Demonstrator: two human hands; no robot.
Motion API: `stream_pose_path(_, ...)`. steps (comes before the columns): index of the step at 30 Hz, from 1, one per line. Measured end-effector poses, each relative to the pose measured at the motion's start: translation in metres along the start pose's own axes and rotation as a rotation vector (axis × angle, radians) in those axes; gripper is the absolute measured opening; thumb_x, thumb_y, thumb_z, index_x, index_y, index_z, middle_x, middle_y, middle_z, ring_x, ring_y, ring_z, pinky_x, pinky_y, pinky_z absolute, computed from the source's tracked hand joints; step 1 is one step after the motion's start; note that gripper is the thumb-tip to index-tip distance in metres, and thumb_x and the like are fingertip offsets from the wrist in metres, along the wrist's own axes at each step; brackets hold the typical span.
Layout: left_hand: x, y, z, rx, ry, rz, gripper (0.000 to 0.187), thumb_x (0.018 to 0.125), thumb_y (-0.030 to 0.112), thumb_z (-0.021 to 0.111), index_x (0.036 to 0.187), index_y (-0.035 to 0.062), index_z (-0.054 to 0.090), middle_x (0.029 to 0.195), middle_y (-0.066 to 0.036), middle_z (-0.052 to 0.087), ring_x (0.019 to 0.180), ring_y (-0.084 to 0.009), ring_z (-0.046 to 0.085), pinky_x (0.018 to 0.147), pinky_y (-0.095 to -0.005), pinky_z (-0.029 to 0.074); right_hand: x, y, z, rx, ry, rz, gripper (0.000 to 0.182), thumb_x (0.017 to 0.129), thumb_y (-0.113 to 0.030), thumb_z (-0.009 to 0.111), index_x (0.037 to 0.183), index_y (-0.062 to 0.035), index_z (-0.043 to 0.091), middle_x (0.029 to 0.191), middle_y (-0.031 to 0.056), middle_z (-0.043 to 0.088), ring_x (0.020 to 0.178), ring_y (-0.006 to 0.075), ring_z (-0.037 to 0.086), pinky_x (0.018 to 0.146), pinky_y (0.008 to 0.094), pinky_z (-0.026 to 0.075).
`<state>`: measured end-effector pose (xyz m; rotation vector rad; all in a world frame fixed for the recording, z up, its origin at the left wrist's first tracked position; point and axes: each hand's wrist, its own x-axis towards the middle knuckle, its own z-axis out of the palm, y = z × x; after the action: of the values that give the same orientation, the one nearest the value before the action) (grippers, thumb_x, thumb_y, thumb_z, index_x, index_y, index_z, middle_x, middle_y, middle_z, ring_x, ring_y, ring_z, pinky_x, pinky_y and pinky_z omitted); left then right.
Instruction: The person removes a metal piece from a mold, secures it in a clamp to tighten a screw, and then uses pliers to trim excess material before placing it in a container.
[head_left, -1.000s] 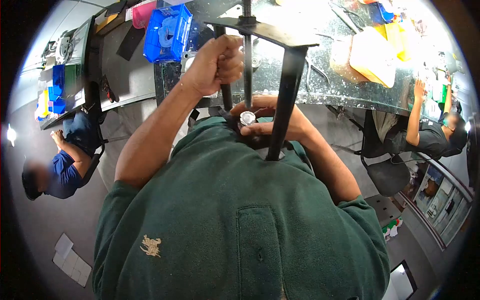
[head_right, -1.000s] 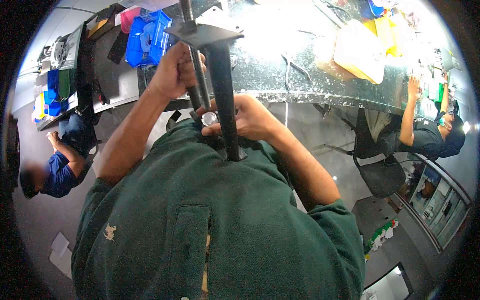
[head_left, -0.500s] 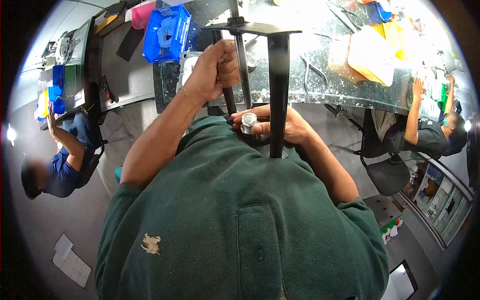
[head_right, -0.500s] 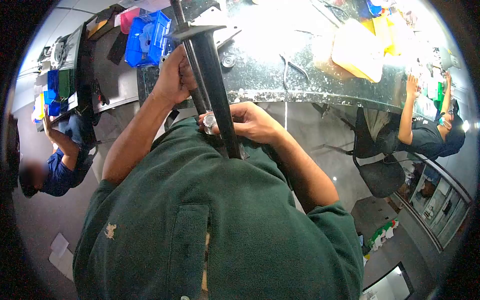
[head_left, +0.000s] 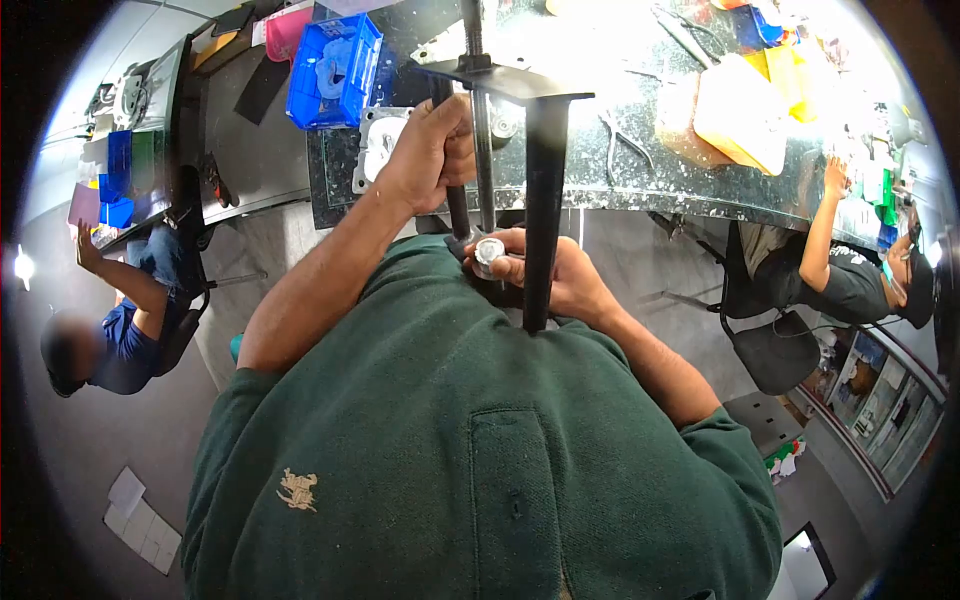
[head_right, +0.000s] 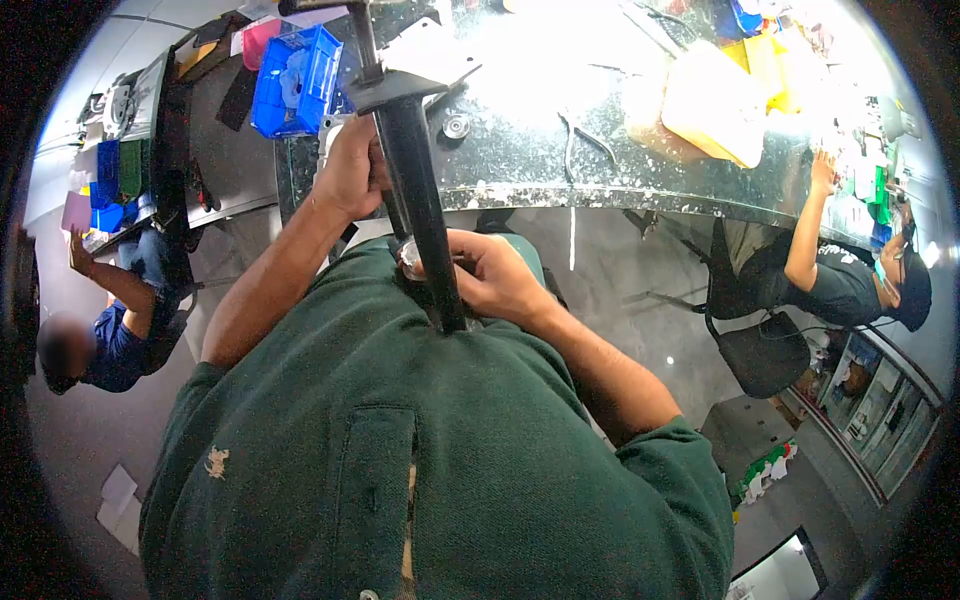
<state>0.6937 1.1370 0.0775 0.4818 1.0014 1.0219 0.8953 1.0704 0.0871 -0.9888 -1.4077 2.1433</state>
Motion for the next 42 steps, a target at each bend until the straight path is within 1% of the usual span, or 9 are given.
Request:
stream_pose_path(6, 0.004, -0.015, -0.012, -0.113, -0.020, 0.007, 0.038, 0.099, 0.037, 0.050, 0.067, 0.0176, 0.042, 0.050, 0.009, 0.029, 0.038, -0.0021, 0.022, 0.036, -0.0226, 0.016, -0.004, -0.016, 0.009, 0.063, 0.043, 0.100, 0.024, 0.094, -0.016, 0.061, 0.111, 0.0010, 0.064, 0.097, 0.0052, 0.068, 0.087, 0.0075, 0.062, 0.079, 0.0250, 0.053)
stream_pose_path(9, 0.006, -0.014, -0.011, -0.113, -0.009, 0.025, 0.031, 0.092, 0.036, 0.057, 0.099, 0.0056, 0.062, 0.064, 0.004, 0.057, 0.043, -0.0026, 0.047, 0.036, -0.0196, 0.036, -0.005, -0.011, 0.010, 0.047, 0.060, 0.049, 0.025, 0.094, -0.017, 0.062, 0.110, 0.0008, 0.065, 0.096, 0.0046, 0.068, 0.085, 0.0070, 0.062, 0.077, 0.0246, 0.054)
stream_pose_path(11, 0.002, -0.012, -0.006, -0.106, 0.049, -0.005, 0.038, 0.099, 0.037, 0.050, 0.070, 0.0146, 0.046, 0.051, 0.009, 0.030, 0.038, -0.0020, 0.024, 0.036, -0.0218, 0.018, -0.007, -0.011, 0.012, 0.068, 0.072, 0.082, 0.025, 0.093, -0.018, 0.062, 0.110, 0.0004, 0.065, 0.096, 0.0040, 0.068, 0.084, 0.0063, 0.062, 0.076, 0.0237, 0.053)
stream_pose_path(21, -0.001, 0.003, -0.009, -0.157, -0.046, -0.073, 0.043, 0.095, 0.029, 0.049, 0.058, 0.0197, 0.029, 0.047, 0.008, 0.025, 0.036, -0.0036, 0.021, 0.035, -0.0229, 0.016, 0.020, -0.001, -0.025, 0.207, 0.125, -0.053, 0.033, 0.087, -0.020, 0.070, 0.113, -0.0009, 0.063, 0.108, 0.0082, 0.064, 0.092, 0.0113, 0.061, 0.081, 0.0264, 0.049)
stream_pose_path(26, -0.005, 0.014, -0.007, -0.089, 0.035, -0.062, 0.036, 0.095, 0.036, 0.052, 0.064, 0.0194, 0.044, 0.048, 0.010, 0.025, 0.037, -0.0034, 0.021, 0.035, -0.0222, 0.017, 0.043, 0.046, -0.144, -1.096, 0.928, -0.059, 0.046, 0.076, -0.041, 0.077, 0.094, -0.0022, 0.060, 0.095, 0.0132, 0.056, 0.094, 0.0275, 0.055, 0.089, 0.0390, 0.045)
stream_pose_path(29, -0.008, 0.022, -0.012, -0.063, 0.049, -0.047, 0.040, 0.093, 0.031, 0.056, 0.061, 0.0187, 0.036, 0.048, 0.008, 0.025, 0.037, -0.0037, 0.021, 0.035, -0.0226, 0.017, 0.043, 0.059, -0.173, -1.388, 0.802, -0.027, 0.048, 0.073, -0.044, 0.078, 0.089, -0.0037, 0.057, 0.093, 0.0146, 0.055, 0.093, 0.0324, 0.052, 0.088, 0.0436, 0.044)
stream_pose_path(37, -0.026, 0.033, -0.001, 0.011, 0.240, -0.038, 0.040, 0.090, 0.027, 0.062, 0.062, 0.0179, 0.035, 0.050, 0.007, 0.025, 0.039, -0.0048, 0.023, 0.037, -0.0242, 0.015, 0.058, 0.069, -0.209, -1.501, 0.713, -0.503, 0.017, 0.077, -0.015, 0.068, 0.084, -0.0041, 0.057, 0.083, 0.0116, 0.055, 0.079, 0.0304, 0.057, 0.073, 0.0409, 0.047)
stream_pose_path(40, -0.039, 0.040, 0.007, 0.022, 0.247, -0.008, 0.040, 0.090, 0.027, 0.063, 0.062, 0.0176, 0.036, 0.051, 0.007, 0.026, 0.040, -0.0046, 0.023, 0.037, -0.0241, 0.015, 0.051, 0.073, -0.221, -1.690, 0.642, -0.518, 0.013, 0.082, -0.012, 0.064, 0.087, -0.0032, 0.056, 0.081, 0.0130, 0.057, 0.072, 0.0314, 0.058, 0.069, 0.0388, 0.048)
stream_pose_path(42, -0.046, 0.044, 0.010, 0.030, 0.245, 0.003, 0.039, 0.090, 0.028, 0.063, 0.062, 0.0174, 0.037, 0.051, 0.007, 0.026, 0.040, -0.0046, 0.024, 0.037, -0.0239, 0.016, 0.046, 0.073, -0.212, -1.270, 0.764, -0.301, 0.011, 0.092, -0.013, 0.054, 0.091, -0.0017, 0.056, 0.084, 0.0135, 0.061, 0.072, 0.0288, 0.062, 0.070, 0.0361, 0.051)
